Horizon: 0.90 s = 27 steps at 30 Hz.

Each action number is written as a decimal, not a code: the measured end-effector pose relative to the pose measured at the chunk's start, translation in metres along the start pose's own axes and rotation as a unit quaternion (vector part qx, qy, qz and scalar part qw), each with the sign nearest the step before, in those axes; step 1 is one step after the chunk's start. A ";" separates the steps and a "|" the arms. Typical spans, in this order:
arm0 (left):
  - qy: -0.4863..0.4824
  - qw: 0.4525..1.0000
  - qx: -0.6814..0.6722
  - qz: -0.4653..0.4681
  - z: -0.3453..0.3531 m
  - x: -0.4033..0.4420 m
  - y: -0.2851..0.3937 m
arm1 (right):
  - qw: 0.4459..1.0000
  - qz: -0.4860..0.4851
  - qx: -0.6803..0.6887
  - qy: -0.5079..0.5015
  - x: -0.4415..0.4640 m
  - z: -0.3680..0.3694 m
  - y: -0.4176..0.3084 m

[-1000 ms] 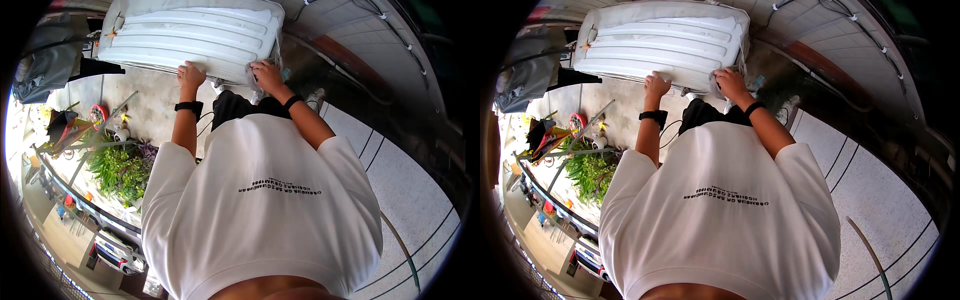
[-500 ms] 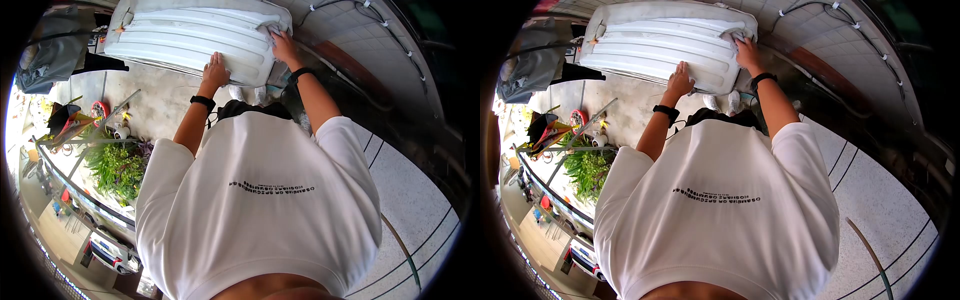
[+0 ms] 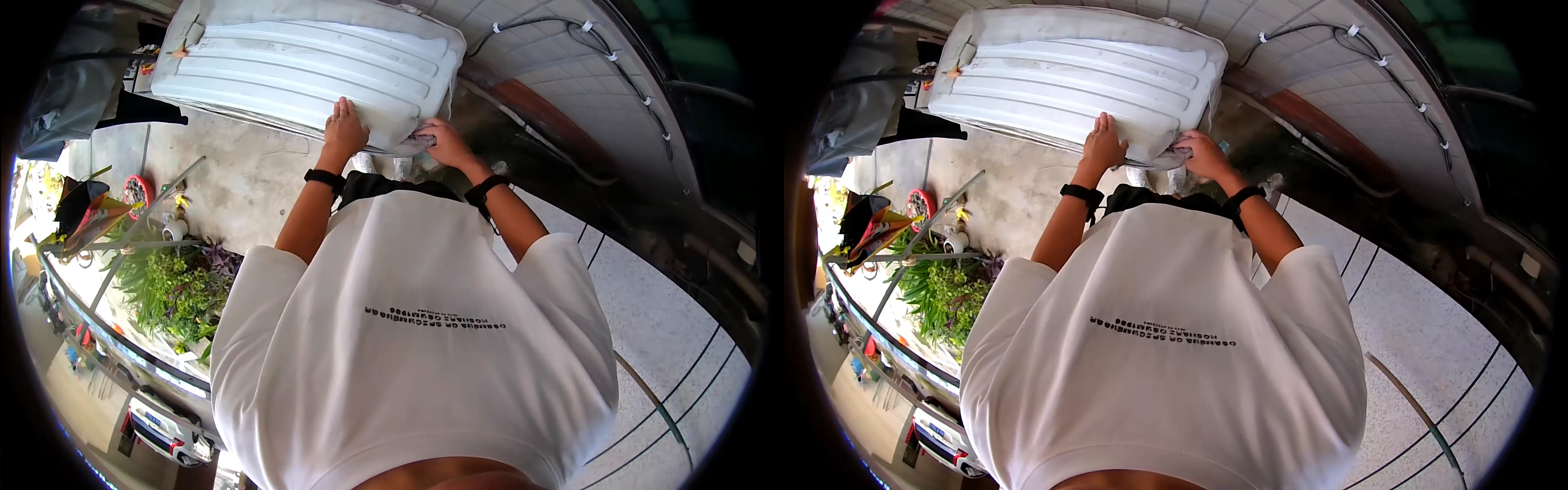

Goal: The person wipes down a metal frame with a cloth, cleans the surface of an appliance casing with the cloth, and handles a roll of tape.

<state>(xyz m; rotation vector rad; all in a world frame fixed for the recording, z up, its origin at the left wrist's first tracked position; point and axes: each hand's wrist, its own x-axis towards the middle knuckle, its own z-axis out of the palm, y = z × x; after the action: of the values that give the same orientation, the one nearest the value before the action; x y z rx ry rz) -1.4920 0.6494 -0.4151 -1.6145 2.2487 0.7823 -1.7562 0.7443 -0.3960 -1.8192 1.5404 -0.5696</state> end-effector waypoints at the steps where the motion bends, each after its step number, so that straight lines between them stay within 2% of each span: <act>1: -0.002 1.000 0.011 -0.002 -0.001 -0.003 0.002 | 1.000 0.010 0.001 0.029 0.010 -0.007 0.004; 4: -0.012 0.999 0.035 -0.015 -0.001 0.001 0.006 | 0.986 0.034 0.016 0.163 0.051 -0.021 0.010; 6: -0.014 0.999 0.044 -0.028 0.001 0.003 0.009 | 0.980 0.071 -0.034 0.183 0.080 -0.024 0.023; 9: -0.001 0.998 0.046 -0.030 0.003 0.004 0.013 | 0.975 0.116 -0.138 0.128 0.096 -0.013 0.031; 10: 0.005 0.999 0.044 -0.027 0.004 0.004 0.011 | 0.966 0.150 -0.157 0.139 0.094 -0.006 0.020; 13: 0.009 0.999 0.030 -0.012 0.001 0.000 0.005 | 0.972 0.096 -0.168 0.135 0.074 0.017 -0.003; 17: 0.018 0.999 -0.018 0.021 0.000 -0.013 -0.007 | 0.991 0.026 -0.107 0.069 0.033 0.024 -0.019; 20: 0.040 0.995 -0.062 0.061 0.009 -0.005 -0.026 | 0.993 0.009 -0.119 -0.016 0.011 0.012 -0.017; 24: 0.085 0.988 -0.102 0.084 0.014 -0.014 -0.032 | 0.978 0.129 -0.144 -0.072 0.007 -0.001 -0.012; 27: 0.141 0.974 -0.124 0.124 0.007 -0.040 -0.019 | 0.988 0.083 -0.125 -0.037 0.019 0.005 -0.041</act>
<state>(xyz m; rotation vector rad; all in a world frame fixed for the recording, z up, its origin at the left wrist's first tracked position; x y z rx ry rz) -1.4610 0.6802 -0.4059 -1.6624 2.6856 0.9846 -1.7212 0.7299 -0.3710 -1.8466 1.7562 -0.2358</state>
